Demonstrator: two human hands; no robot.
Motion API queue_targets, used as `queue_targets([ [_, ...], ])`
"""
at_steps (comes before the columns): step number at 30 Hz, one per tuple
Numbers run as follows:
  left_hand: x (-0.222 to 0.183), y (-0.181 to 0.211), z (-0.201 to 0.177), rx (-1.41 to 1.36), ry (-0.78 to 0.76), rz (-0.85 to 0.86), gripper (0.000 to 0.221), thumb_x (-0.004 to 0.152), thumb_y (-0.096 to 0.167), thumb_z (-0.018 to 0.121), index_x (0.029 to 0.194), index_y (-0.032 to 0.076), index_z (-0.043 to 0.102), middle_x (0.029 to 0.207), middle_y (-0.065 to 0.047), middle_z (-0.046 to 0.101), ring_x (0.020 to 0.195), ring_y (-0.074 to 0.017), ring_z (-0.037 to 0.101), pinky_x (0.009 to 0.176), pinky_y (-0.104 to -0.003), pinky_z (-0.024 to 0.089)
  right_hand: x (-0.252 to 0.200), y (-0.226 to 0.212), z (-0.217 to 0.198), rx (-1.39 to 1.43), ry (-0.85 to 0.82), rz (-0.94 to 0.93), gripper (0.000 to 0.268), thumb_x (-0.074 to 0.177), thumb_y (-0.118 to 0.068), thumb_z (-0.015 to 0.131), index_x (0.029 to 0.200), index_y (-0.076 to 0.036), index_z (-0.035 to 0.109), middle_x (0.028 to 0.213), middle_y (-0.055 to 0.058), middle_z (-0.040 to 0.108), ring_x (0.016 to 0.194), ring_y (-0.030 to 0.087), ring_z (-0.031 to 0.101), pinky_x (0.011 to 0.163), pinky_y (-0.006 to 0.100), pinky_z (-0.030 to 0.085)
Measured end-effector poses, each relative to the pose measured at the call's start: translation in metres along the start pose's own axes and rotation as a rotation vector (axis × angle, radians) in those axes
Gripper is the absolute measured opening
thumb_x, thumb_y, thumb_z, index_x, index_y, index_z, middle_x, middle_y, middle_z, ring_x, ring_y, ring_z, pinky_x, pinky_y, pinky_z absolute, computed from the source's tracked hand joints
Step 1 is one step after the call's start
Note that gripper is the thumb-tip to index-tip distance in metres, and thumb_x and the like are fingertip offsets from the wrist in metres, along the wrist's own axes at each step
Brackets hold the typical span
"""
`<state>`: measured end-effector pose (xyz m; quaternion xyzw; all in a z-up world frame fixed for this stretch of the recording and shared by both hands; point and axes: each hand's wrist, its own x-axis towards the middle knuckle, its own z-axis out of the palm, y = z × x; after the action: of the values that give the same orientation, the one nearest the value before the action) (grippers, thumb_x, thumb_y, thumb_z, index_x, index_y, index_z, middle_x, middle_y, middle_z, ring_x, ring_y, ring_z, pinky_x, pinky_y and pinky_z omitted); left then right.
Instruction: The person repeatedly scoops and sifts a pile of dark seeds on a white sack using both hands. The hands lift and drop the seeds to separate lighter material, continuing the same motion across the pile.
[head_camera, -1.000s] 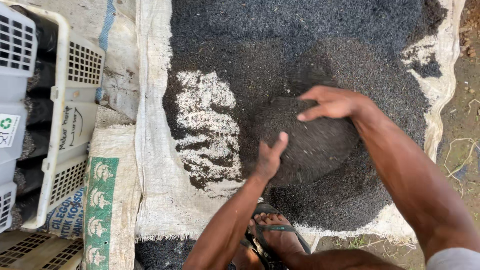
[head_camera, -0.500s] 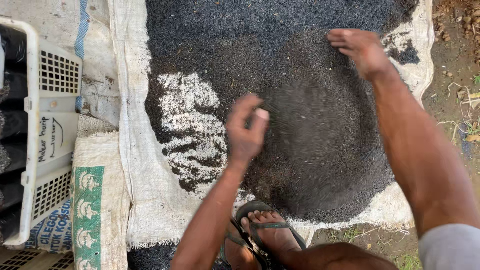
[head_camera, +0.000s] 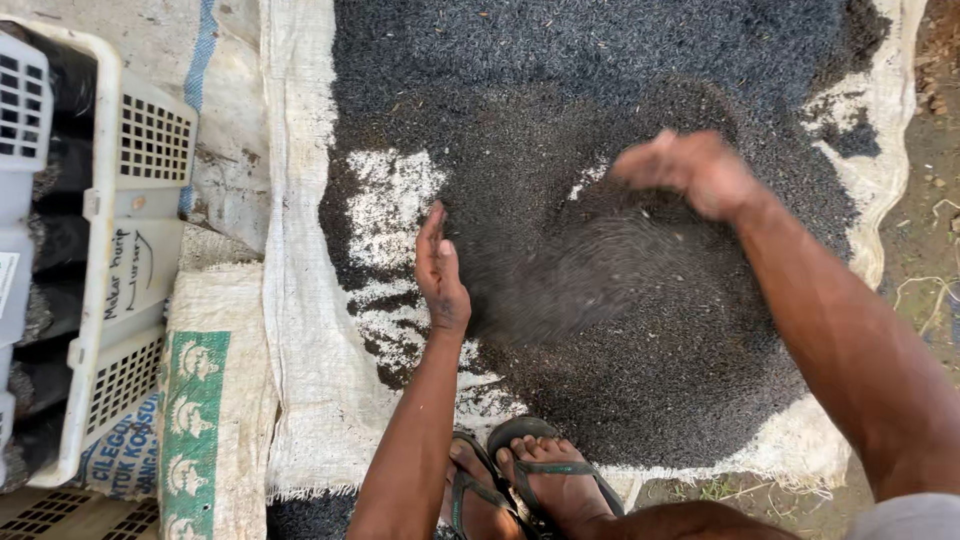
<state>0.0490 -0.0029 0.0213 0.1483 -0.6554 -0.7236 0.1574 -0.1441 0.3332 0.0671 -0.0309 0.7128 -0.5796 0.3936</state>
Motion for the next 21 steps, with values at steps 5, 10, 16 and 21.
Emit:
queue_targets([
  [5, 0.003, 0.003, 0.006, -0.010, -0.020, 0.046, 0.062, 0.113, 0.041, 0.036, 0.159, -0.001, 0.037, 0.166, -0.021, 0.037, 0.158, -0.0347, 0.032, 0.134, -0.048, 0.022, 0.063, 0.016, -0.017, 0.403, 0.205, -0.068, 0.049, 0.105, -0.035, 0.057, 0.143, -0.003, 0.051, 0.144, 0.020, 0.058, 0.147, 0.039, 0.047, 0.127, 0.051, 0.037],
  [10, 0.009, -0.001, 0.006, -0.009, -0.074, -0.029, 0.074, 0.109, 0.051, 0.035, 0.161, -0.001, 0.031, 0.169, -0.022, 0.030, 0.159, -0.0352, 0.027, 0.133, -0.048, 0.017, 0.131, 0.044, 0.052, 0.492, -0.024, -0.098, 0.043, 0.100, -0.039, 0.057, 0.123, -0.004, 0.067, 0.133, 0.014, 0.068, 0.124, 0.029, 0.062, 0.113, 0.046, 0.043],
  [16, -0.008, -0.007, 0.007, 0.230, -0.093, -0.437, 0.074, 0.108, 0.056, 0.037, 0.149, -0.005, 0.036, 0.149, -0.033, 0.033, 0.134, -0.0442, 0.034, 0.111, -0.055, 0.030, 0.123, 0.027, 0.111, -0.028, -0.320, 0.172, 0.065, 0.092, -0.051, 0.061, 0.130, 0.001, 0.067, 0.133, 0.019, 0.070, 0.117, 0.031, 0.067, 0.110, 0.044, 0.045],
  [21, -0.057, 0.023, 0.034, -0.053, -0.231, -0.387, 0.052, 0.106, 0.045, 0.056, 0.126, -0.003, 0.057, 0.107, -0.010, 0.064, 0.099, -0.0225, 0.059, 0.090, -0.041, 0.051, 0.062, 0.005, 0.105, -0.563, -0.452, 0.400, 0.086, 0.078, -0.064, 0.065, 0.138, -0.003, 0.061, 0.143, 0.020, 0.062, 0.123, 0.032, 0.061, 0.106, 0.051, 0.044],
])
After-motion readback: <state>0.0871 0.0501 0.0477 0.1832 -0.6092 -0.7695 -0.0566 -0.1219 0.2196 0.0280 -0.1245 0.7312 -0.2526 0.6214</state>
